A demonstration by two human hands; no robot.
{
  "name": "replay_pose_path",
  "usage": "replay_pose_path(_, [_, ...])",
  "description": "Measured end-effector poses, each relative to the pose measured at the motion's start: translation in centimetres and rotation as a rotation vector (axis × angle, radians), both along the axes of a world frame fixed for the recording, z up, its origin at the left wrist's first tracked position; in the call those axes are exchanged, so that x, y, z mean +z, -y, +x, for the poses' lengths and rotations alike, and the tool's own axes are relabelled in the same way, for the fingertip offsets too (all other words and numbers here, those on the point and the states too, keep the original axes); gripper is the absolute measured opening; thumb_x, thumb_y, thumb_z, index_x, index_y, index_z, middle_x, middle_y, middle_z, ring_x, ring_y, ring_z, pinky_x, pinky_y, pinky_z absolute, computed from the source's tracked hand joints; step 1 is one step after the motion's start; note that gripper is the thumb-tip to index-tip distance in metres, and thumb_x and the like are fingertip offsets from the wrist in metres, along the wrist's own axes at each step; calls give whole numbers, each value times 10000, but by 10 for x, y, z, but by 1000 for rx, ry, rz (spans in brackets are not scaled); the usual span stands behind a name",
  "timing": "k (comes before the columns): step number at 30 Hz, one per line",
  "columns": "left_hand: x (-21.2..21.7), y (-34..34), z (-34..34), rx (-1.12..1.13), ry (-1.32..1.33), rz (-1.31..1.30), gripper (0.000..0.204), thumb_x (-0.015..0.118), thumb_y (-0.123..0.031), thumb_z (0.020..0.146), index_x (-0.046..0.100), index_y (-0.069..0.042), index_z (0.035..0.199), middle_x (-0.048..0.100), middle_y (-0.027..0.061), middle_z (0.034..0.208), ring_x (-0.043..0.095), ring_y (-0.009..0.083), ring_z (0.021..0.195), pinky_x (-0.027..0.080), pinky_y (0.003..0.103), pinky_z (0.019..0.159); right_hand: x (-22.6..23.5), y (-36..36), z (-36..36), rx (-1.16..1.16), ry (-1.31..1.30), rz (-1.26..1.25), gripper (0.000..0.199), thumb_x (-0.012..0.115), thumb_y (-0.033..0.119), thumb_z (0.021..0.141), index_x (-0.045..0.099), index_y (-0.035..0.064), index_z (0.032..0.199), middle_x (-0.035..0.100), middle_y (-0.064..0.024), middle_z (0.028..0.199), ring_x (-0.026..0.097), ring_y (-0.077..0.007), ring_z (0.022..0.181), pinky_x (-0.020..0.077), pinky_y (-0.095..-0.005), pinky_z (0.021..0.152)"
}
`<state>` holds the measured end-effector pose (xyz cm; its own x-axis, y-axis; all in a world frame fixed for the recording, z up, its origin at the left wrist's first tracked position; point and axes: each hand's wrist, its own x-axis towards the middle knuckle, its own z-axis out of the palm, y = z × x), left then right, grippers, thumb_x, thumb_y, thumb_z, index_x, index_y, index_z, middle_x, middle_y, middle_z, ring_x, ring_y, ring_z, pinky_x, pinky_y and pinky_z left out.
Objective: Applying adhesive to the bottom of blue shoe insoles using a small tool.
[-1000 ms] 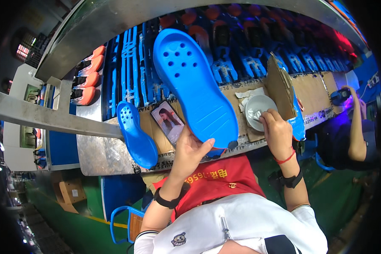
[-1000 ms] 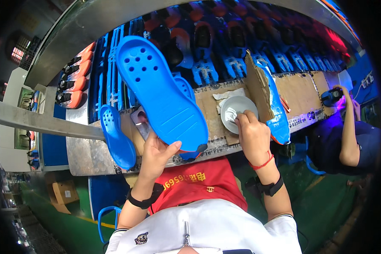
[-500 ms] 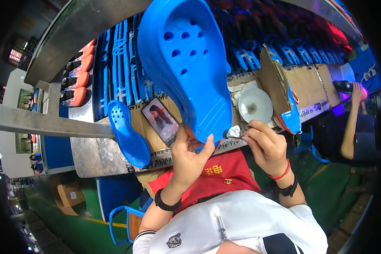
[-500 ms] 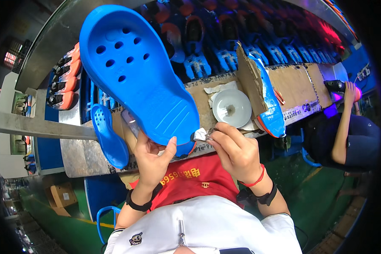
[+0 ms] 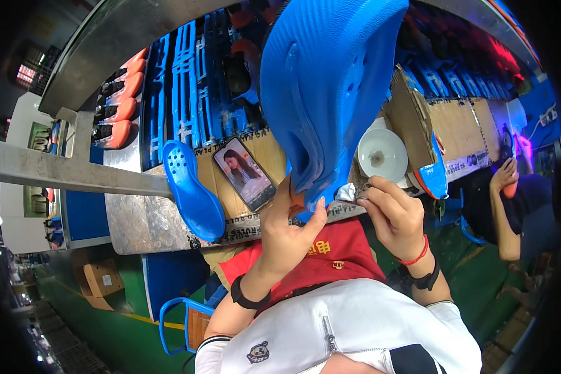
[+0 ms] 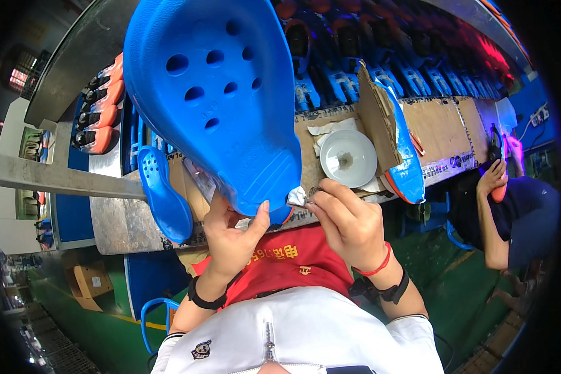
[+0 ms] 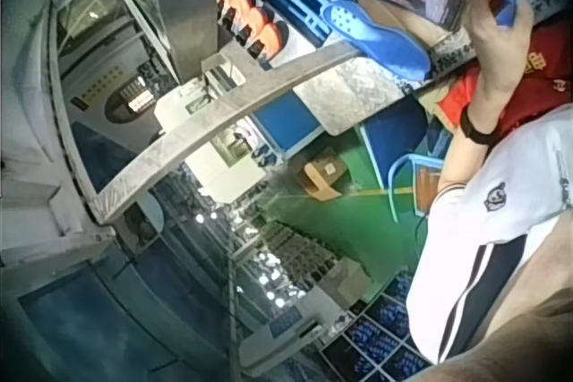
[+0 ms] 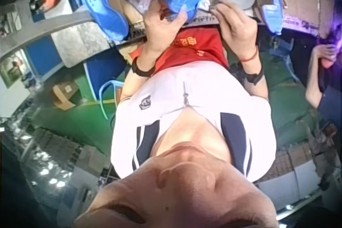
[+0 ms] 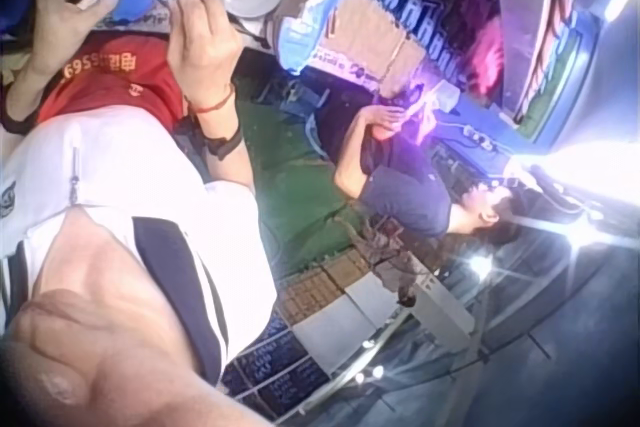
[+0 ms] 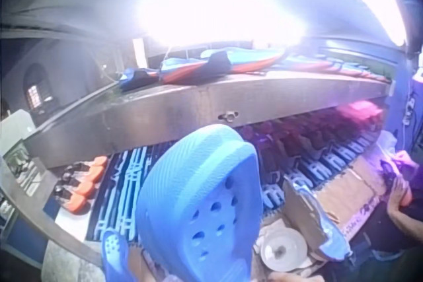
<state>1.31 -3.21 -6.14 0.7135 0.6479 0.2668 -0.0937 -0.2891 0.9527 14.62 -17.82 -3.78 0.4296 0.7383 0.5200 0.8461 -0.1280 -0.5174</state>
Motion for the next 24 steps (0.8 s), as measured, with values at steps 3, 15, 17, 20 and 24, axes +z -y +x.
replay_pose_path(3, [-2, 0, 0, -5, -1, 12, 531, 690, 28, 815, 471, 81, 1296, 695, 125, 900, 705, 184, 827, 574, 308, 763, 1, -1, -1, -21, 32, -13, 200, 757, -8, 735, 657, 5, 907, 671, -153, 949, 672, -283, 657, 524, -321, 529])
replay_pose_path(15, [-5, 2, 0, 6, 5, 19, 538, 689, 21, 817, 460, 81, 1300, 699, 134, 886, 706, 186, 807, 575, 307, 743, 1, 5, 0, -96, 81, -27, 201, 759, -10, 728, 652, 2, 898, 671, -156, 949, 660, -277, 625, 511, -323, 517])
replay_pose_path(17, [-5, 2, 0, 13, 11, 19, 531, 689, 21, 817, 464, 80, 1294, 699, 135, 889, 705, 185, 807, 576, 306, 743, 1, 5, 1, -98, 73, -24, 196, 759, -11, 729, 653, 1, 893, 671, -157, 948, 659, -277, 620, 511, -322, 516])
replay_pose_path(20, [-4, 2, 1, 18, 16, 21, 515, 689, 22, 818, 473, 76, 1282, 699, 135, 895, 702, 182, 809, 576, 306, 744, -1, 5, 2, -95, 66, -13, 188, 759, -11, 730, 654, -1, 887, 672, -158, 945, 657, -277, 614, 509, -319, 513])
replay_pose_path(24, [-4, 2, 1, 11, 12, 0, 508, 691, 20, 815, 480, 73, 1274, 698, 130, 894, 700, 178, 809, 576, 305, 741, 1, 4, 3, -101, 69, 0, 191, 759, -20, 729, 652, -6, 887, 672, -159, 943, 656, -280, 618, 507, -317, 514])
